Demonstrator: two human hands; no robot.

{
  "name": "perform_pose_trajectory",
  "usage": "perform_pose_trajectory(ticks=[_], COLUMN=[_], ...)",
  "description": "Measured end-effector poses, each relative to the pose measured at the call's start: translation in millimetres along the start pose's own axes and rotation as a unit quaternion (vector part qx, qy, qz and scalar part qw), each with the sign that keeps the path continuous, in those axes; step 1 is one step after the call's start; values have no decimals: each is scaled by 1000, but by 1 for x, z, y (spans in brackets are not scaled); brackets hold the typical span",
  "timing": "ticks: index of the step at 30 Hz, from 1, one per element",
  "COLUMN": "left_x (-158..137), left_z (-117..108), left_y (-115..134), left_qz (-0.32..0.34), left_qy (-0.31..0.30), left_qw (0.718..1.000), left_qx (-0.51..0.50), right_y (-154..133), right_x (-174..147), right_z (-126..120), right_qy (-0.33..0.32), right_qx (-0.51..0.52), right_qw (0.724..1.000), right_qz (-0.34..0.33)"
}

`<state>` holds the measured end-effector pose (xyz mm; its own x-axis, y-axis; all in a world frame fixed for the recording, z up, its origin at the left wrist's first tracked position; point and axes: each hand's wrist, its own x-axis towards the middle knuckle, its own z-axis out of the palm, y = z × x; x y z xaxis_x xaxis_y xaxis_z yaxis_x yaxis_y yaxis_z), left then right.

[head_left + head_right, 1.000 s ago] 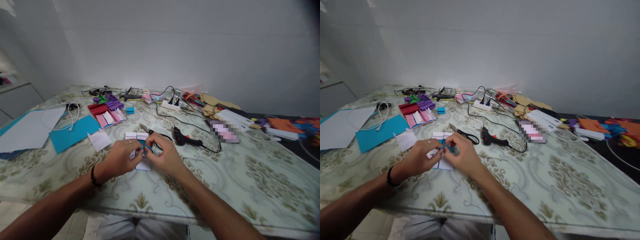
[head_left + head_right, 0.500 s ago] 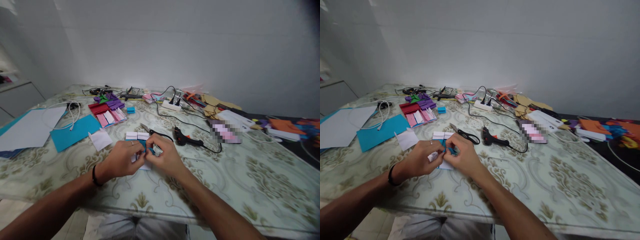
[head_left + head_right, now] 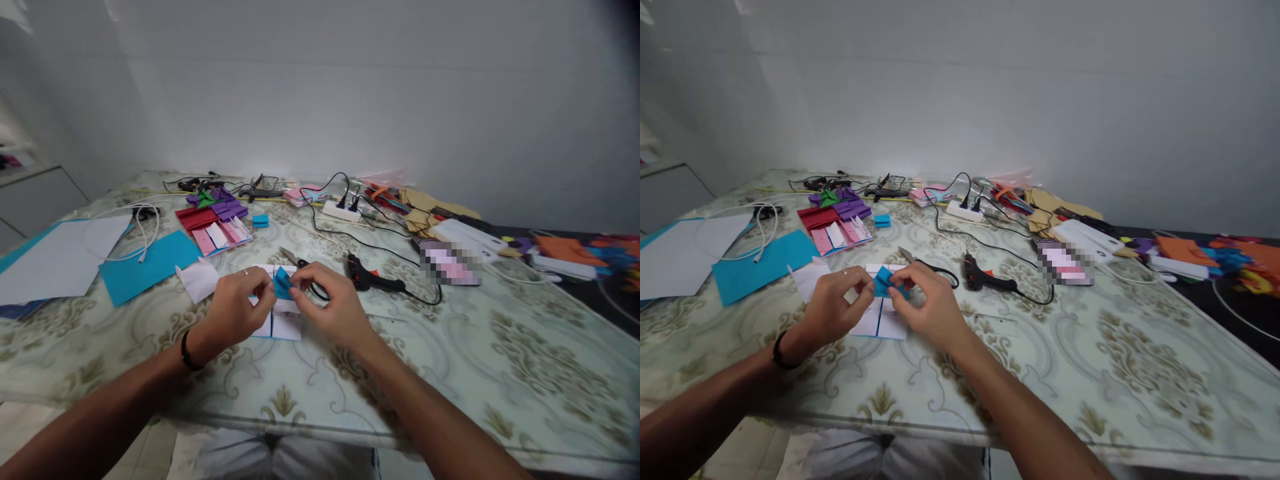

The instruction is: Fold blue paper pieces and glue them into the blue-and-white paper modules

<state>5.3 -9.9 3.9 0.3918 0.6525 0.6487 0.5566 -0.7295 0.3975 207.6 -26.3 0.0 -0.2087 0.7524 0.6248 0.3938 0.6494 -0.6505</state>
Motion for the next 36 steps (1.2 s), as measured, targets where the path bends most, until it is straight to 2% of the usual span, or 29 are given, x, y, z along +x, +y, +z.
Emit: perform_pose_trajectory(ticks=[10,15,18,23,32,36], left_x=[3,2,-1,-2,-1,-1], left_z=[-2,-1,0,2,9,10], left_y=[2,2,3,4,0,-3], left_qz=[34,37,18,64,13,-16], left_qy=[-20,-52,-31,-2,-46,-73], left_qw=[998,996,996,997,998,997], left_qx=[-45,-67,-88,-38,51,35], right_y=[4,5,3,2,3,3], right_x=[1,0,-1,-3,-4,-4], right_z=[0,1,2,4,12,12], right_qy=[-2,-9,-7,7,-4,-8], right_qx=[-19,-24,-36,-41,-29,-14], right_qw=[1000,1000,999,998,998,997], right_qz=[7,10,23,36,60,72])
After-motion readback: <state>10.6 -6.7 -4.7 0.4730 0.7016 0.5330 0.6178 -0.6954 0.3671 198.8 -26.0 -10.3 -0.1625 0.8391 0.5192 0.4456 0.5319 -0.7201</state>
